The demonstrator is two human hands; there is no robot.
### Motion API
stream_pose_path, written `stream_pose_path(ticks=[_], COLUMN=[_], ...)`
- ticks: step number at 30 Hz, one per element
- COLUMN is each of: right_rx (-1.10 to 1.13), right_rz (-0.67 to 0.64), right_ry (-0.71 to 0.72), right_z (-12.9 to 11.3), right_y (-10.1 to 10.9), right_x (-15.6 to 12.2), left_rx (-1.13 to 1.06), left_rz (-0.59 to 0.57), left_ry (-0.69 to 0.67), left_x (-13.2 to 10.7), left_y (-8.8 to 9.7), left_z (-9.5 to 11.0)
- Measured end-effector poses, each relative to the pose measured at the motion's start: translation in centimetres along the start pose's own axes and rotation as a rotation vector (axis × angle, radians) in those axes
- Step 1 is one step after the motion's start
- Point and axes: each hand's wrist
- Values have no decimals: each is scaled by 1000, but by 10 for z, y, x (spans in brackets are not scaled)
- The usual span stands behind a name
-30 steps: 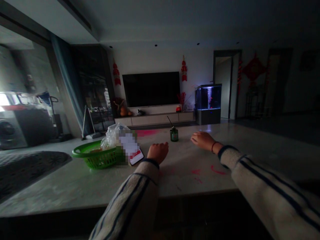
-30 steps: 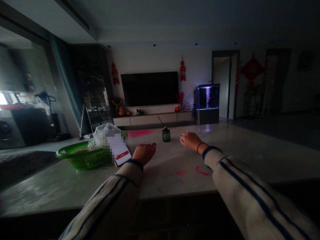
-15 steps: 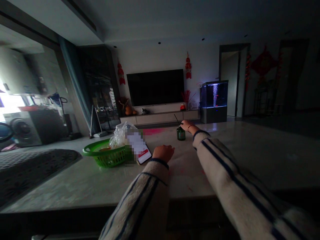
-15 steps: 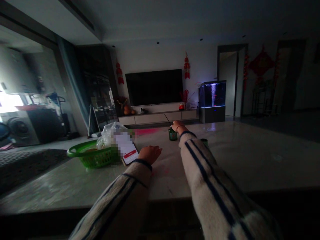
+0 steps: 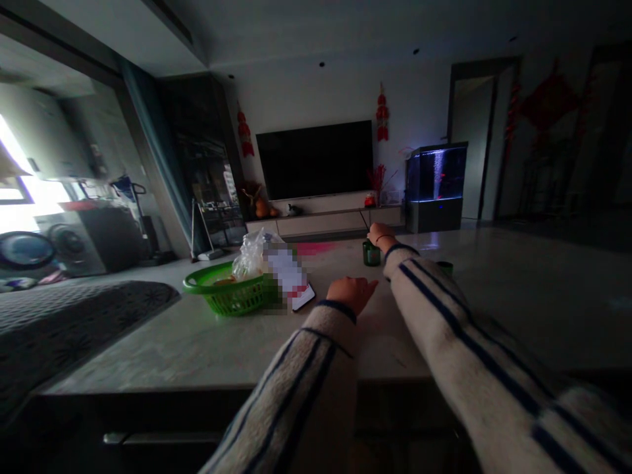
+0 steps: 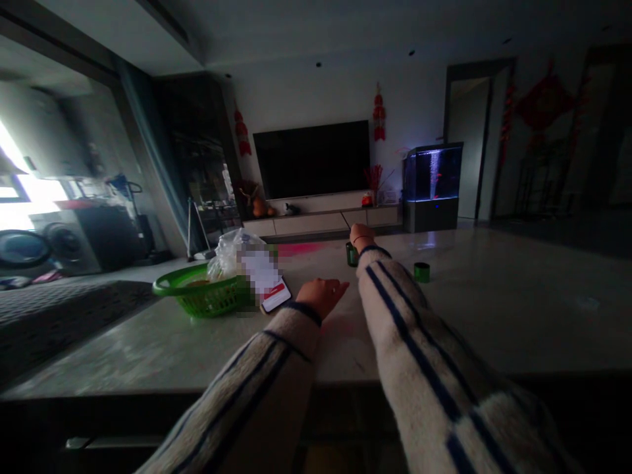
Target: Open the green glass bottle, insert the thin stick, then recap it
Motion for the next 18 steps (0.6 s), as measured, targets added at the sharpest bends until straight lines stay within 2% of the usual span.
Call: stream_pose_path(ticks=[7, 18], right_rx=[43, 119], right_rz=[37, 93], right_ry=[-102, -24], right_z=[2, 3], right_y=[-6, -8], right_x=[5, 9], left_rx=[-86, -188], left_rz=[7, -8], left_ry=[23, 36], left_x=[-1, 0], left_y=[-2, -7], left_z=[-1, -6])
Point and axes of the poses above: each hand's wrist, its own x-axis towards the middle knuckle, its own y-axis out of the back of the hand, z = x × y, and after that the axes turned 11 degrees about z, right-handed
